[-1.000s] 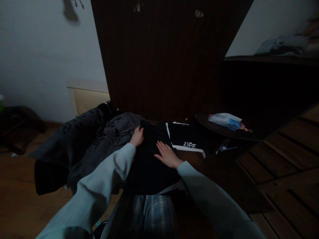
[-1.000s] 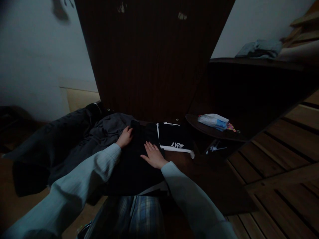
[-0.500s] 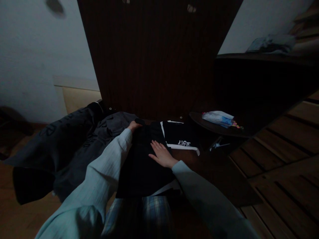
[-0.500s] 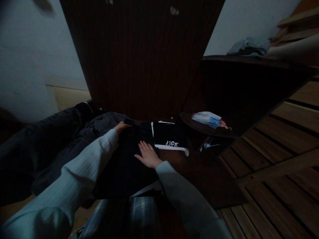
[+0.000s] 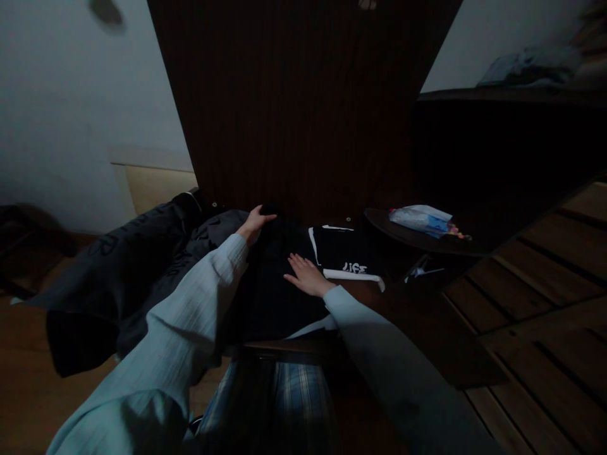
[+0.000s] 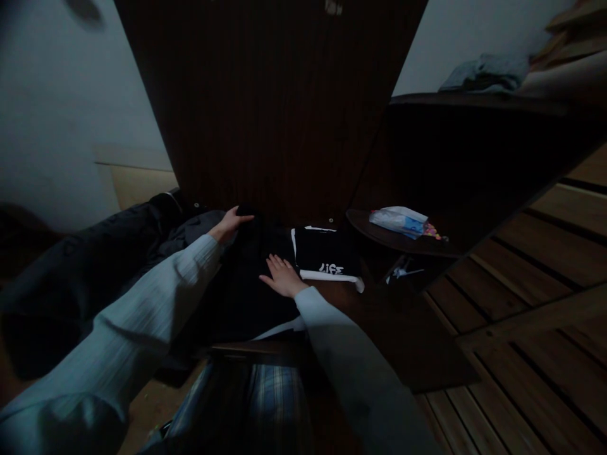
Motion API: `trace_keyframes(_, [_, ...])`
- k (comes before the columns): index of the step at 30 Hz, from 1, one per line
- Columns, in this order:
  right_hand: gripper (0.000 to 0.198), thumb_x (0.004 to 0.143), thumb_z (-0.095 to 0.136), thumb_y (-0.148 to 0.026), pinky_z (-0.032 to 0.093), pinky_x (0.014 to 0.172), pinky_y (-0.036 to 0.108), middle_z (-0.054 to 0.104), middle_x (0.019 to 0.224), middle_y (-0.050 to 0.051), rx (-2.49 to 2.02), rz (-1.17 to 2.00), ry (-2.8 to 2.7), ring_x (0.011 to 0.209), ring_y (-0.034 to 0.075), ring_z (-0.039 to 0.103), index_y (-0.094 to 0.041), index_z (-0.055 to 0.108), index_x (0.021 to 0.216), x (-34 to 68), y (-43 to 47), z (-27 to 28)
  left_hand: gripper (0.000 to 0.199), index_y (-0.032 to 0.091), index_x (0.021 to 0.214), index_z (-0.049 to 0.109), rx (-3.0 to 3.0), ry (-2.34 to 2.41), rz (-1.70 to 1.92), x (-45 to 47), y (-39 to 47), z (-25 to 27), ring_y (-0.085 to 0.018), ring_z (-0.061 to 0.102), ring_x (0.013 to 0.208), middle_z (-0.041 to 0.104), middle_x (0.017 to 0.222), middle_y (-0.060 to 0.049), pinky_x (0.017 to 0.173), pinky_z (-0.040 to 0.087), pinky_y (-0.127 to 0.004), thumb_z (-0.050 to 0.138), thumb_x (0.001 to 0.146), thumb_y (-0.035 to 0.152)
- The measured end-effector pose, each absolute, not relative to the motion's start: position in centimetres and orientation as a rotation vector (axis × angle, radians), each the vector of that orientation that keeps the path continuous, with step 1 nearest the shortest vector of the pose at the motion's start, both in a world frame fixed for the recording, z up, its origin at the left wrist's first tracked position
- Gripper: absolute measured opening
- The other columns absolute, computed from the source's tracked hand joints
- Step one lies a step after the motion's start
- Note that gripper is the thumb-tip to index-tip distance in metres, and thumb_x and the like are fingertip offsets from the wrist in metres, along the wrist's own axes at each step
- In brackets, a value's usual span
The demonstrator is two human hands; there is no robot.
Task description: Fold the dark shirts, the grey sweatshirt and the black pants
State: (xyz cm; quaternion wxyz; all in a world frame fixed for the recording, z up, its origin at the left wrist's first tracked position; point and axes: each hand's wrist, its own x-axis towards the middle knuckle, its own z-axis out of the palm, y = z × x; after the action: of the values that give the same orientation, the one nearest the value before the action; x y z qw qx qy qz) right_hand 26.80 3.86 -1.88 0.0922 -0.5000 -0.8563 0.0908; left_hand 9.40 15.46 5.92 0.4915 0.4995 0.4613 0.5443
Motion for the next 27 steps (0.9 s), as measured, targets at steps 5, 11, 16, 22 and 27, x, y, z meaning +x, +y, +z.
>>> trace_keyframes(5, [0.029,0.078,0.053,-0.03,0.04,0.089,0.036,0.059,0.112,0.008,-1.585,0.541,-2.277,0.105,0.022,0.053,-0.02,0.058,0.105,27.9,8.1,1.5,0.031,0.013,0.077,0.059,1.325,0.92,1.316,8.5,14.2,7.7,-0.016,0.059,0.077,0.063,0.077,0.0,0.079,0.044,-0.03,0.065,0.048,0.005])
trace_keyframes(11, [0.053,0.065,0.065,-0.015,0.042,0.082,0.029,0.056,0.107,0.009,-1.601,0.879,-1.545,0.093,0.016,0.055,-0.015,0.046,0.114,30.5,12.6,4.2,0.027,0.012,0.076,0.062,1.403,0.751,1.124,7.8,11.1,8.0,-0.014,0.059,0.069,0.064,0.069,0.001,0.072,0.044,-0.027,0.067,0.049,0.011])
trace_keyframes(16, [0.06,0.062,0.067,-0.018,0.045,0.063,0.023,0.059,0.082,0.0,-1.428,1.308,-1.292,0.061,0.008,0.052,-0.019,0.043,0.117,30.4,13.5,4.8,0.026,0.012,0.072,0.061,1.401,0.734,1.117,7.7,10.7,8.0,-0.011,0.057,0.065,0.064,0.067,0.002,0.07,0.043,-0.025,0.069,0.048,0.011])
trace_keyframes(22, [0.031,0.057,0.065,-0.019,0.044,0.07,0.024,0.059,0.078,-0.002,-1.04,1.176,-1.362,0.071,0.011,0.055,-0.018,0.055,0.087,30.4,12.5,7.9,0.026,0.011,0.077,0.061,1.469,0.829,1.219,6.6,10.1,9.7,-0.017,0.058,0.078,0.063,0.073,-0.001,0.077,0.043,-0.03,0.067,0.052,0.013])
trace_keyframes(27, [0.024,0.061,0.061,-0.028,0.043,0.07,0.028,0.055,0.074,-0.003,-1.103,0.762,-1.593,0.074,0.015,0.053,-0.02,0.05,0.082,32.6,6.1,8.1,0.03,0.015,0.083,0.063,1.756,1.002,1.196,4.6,4.8,9.6,-0.021,0.055,0.092,0.064,0.088,-0.002,0.088,0.04,-0.033,0.065,0.052,0.011])
